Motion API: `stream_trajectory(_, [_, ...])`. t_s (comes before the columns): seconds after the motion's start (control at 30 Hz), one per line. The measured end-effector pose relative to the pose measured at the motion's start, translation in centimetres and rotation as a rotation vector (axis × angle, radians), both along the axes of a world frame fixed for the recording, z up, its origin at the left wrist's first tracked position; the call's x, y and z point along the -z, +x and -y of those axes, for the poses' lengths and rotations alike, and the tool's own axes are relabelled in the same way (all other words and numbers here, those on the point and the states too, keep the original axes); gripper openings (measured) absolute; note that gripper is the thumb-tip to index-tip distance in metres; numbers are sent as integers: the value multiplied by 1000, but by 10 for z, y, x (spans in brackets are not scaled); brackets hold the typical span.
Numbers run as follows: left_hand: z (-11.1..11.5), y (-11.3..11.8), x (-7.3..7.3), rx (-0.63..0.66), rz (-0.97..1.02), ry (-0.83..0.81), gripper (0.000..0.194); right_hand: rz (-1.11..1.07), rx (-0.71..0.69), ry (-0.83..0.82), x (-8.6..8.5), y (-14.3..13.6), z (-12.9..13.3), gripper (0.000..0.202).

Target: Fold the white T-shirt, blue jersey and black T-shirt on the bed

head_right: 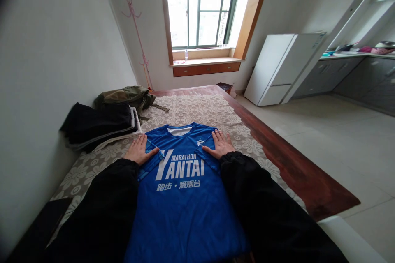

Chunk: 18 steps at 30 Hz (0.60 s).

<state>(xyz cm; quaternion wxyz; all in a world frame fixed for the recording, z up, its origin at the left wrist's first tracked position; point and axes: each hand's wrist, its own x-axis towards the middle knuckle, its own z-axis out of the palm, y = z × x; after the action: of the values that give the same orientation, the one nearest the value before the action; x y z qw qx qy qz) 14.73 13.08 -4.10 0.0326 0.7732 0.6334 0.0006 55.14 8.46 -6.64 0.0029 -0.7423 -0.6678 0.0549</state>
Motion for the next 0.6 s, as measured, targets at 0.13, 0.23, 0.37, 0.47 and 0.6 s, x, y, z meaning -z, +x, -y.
stream_trajectory(0.13, [1,1,1,-24,21,6,113,0,-25,3,-1,0,1,114])
stream_trajectory(0.23, [1,1,0,-39,45,-2,114,-3,-39,12,1,1,2,118])
stream_trajectory(0.37, [0,-7,-10,-45,41,-44,120,-9,-53,76,4,3,1,116])
stream_trajectory(0.47, [1,-16,-19,-41,6,-191,133,-28,-111,221,2,3,-1,109])
stream_trajectory(0.6, [8,-15,-23,-19,-24,-246,137,-56,-138,264,-6,-2,-1,103])
